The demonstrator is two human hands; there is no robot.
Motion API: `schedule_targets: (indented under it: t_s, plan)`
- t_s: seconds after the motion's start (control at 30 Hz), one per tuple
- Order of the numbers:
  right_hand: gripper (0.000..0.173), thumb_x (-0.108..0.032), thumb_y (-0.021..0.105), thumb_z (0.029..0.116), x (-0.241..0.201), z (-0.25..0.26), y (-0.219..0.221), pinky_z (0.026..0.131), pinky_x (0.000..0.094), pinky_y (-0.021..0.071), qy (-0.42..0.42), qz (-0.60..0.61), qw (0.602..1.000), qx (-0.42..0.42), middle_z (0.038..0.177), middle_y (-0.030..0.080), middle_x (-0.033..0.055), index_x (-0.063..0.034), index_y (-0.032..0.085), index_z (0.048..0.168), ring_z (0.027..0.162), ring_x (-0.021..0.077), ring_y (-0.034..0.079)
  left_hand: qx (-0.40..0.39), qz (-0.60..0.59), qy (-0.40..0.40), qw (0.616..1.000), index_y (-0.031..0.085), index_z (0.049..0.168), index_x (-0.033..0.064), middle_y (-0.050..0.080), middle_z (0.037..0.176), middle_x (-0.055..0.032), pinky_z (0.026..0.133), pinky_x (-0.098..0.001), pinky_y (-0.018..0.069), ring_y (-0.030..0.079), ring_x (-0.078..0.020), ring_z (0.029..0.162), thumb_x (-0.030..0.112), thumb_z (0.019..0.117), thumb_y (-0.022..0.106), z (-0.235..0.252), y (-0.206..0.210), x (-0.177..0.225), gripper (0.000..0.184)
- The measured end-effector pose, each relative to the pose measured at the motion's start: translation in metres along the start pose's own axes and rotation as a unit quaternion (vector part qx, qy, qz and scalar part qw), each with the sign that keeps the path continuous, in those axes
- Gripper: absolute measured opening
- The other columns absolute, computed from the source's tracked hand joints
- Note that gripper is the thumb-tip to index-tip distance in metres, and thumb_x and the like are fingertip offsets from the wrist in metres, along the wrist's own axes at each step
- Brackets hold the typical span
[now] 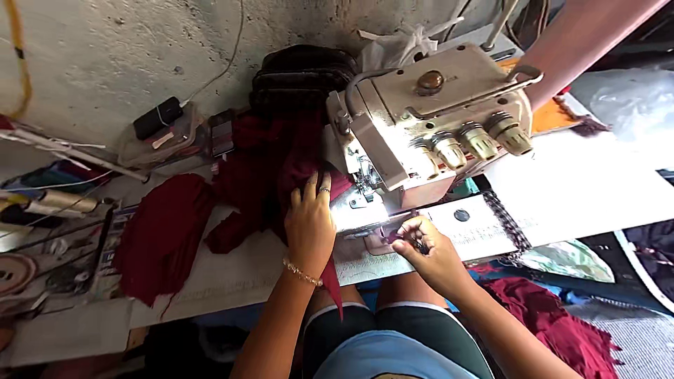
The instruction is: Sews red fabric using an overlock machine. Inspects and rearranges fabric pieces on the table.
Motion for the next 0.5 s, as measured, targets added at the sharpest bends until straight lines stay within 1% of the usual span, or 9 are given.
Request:
schedule_targets:
  t_s: [0.07, 0.1, 0.13, 0.23, 0.33, 0.4, 0.43, 0.47, 0.5]
  plan:
    - [0.046, -0.045, 0.046, 0.1060, -0.027, 0.002, -0.004, 0.073, 0.0217, 0.0528, -0.050, -0.059, 0.997, -0.023, 0.100, 0.066, 0.0019, -0.0043, 0.059, 0.122, 0.085, 0.0022, 0.062, -0.011, -0.016, -0.015, 1.000, 0.060, 0.143, 0.0073, 0.054, 0.150, -0.0164, 0.086, -0.0533, 0.0551, 0.061, -0.0419, 0.122, -0.003, 0.0934, 0.054, -0.016, -0.001, -0.004, 0.051]
    - [0.041, -0.036, 0.045, 0.1065, -0.043, 0.004, -0.006, 0.079, 0.0254, 0.0546, -0.082, -0.096, 0.992, -0.019, 0.109, 0.068, 0.0071, -0.0025, 0.060, 0.125, 0.093, 0.0075, 0.064, -0.004, -0.018, -0.017, 1.000, 0.062, 0.140, 0.0058, 0.055, 0.149, -0.0175, 0.086, -0.0526, 0.0557, 0.062, -0.0422, 0.120, -0.004, 0.0930, 0.054, -0.025, -0.002, -0.003, 0.049]
    - [0.037, -0.029, 0.048, 0.1051, -0.059, 0.007, -0.006, 0.079, 0.0308, 0.0562, -0.116, -0.143, 0.983, -0.002, 0.113, 0.067, 0.0127, -0.0004, 0.063, 0.124, 0.095, 0.0153, 0.066, 0.006, -0.014, -0.015, 1.000, 0.064, 0.137, 0.0049, 0.057, 0.146, -0.0181, 0.084, -0.0514, 0.0565, 0.064, -0.0420, 0.118, -0.004, 0.0930, 0.054, -0.033, -0.004, -0.002, 0.047]
    - [0.027, -0.019, 0.059, 0.0983, -0.092, 0.016, 0.003, 0.058, 0.0434, 0.0566, -0.187, -0.298, 0.934, 0.061, 0.104, 0.066, 0.0226, 0.0003, 0.072, 0.112, 0.076, 0.0334, 0.069, 0.018, -0.001, -0.010, 1.000, 0.069, 0.131, 0.0037, 0.061, 0.141, -0.0185, 0.076, -0.0462, 0.0585, 0.068, -0.0398, 0.111, -0.006, 0.0910, 0.055, -0.054, -0.011, 0.008, 0.044]
    - [0.023, -0.006, 0.063, 0.0939, -0.101, 0.032, 0.027, 0.050, 0.0450, 0.0518, -0.202, -0.398, 0.893, 0.064, 0.095, 0.067, 0.0227, -0.0010, 0.074, 0.113, 0.066, 0.0360, 0.067, 0.013, -0.002, 0.001, 1.000, 0.069, 0.131, 0.0026, 0.061, 0.142, -0.0187, 0.074, -0.0436, 0.0589, 0.069, -0.0388, 0.108, -0.006, 0.0889, 0.058, -0.063, -0.015, 0.016, 0.044]
    - [0.025, 0.001, 0.063, 0.0915, -0.103, 0.039, 0.037, 0.049, 0.0422, 0.0503, -0.215, -0.422, 0.878, 0.060, 0.096, 0.068, 0.0208, -0.0012, 0.074, 0.114, 0.064, 0.0331, 0.067, 0.012, -0.013, 0.021, 1.000, 0.070, 0.129, 0.0048, 0.064, 0.137, -0.0175, 0.078, -0.0483, 0.0573, 0.069, -0.0380, 0.108, 0.010, 0.0929, 0.057, -0.066, -0.021, 0.017, 0.039]
    - [0.025, 0.002, 0.063, 0.0909, -0.103, 0.041, 0.038, 0.049, 0.0427, 0.0517, -0.220, -0.417, 0.880, 0.056, 0.097, 0.068, 0.0205, -0.0012, 0.075, 0.113, 0.064, 0.0328, 0.067, 0.028, -0.027, 0.023, 0.999, 0.074, 0.124, 0.0100, 0.069, 0.131, -0.0131, 0.083, -0.0528, 0.0534, 0.068, -0.0361, 0.109, 0.028, 0.0962, 0.055, -0.065, -0.030, 0.014, 0.038]
    - [0.024, 0.002, 0.063, 0.0910, -0.103, 0.042, 0.039, 0.049, 0.0443, 0.0531, -0.220, -0.406, 0.886, 0.052, 0.099, 0.069, 0.0203, -0.0019, 0.075, 0.112, 0.066, 0.0335, 0.069, 0.059, -0.054, 0.014, 0.997, 0.079, 0.114, 0.0156, 0.074, 0.119, -0.0079, 0.085, -0.0551, 0.0484, 0.067, -0.0333, 0.106, 0.046, 0.0970, 0.055, -0.060, -0.041, 0.006, 0.043]
    - [0.023, -0.001, 0.062, 0.0923, -0.104, 0.041, 0.037, 0.050, 0.0464, 0.0537, -0.213, -0.388, 0.895, 0.047, 0.100, 0.070, 0.0203, -0.0035, 0.075, 0.112, 0.068, 0.0347, 0.070, 0.092, -0.092, -0.006, 0.992, 0.081, 0.105, 0.0170, 0.075, 0.109, -0.0063, 0.085, -0.0552, 0.0451, 0.066, -0.0320, 0.101, 0.055, 0.0943, 0.058, -0.050, -0.050, -0.006, 0.046]
Point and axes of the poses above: each hand's wrist, its own z-axis towards the middle knuckle, its own y-axis out of the palm, x = y × z, the point moved 9 cm from there along z, towards the middle knuckle
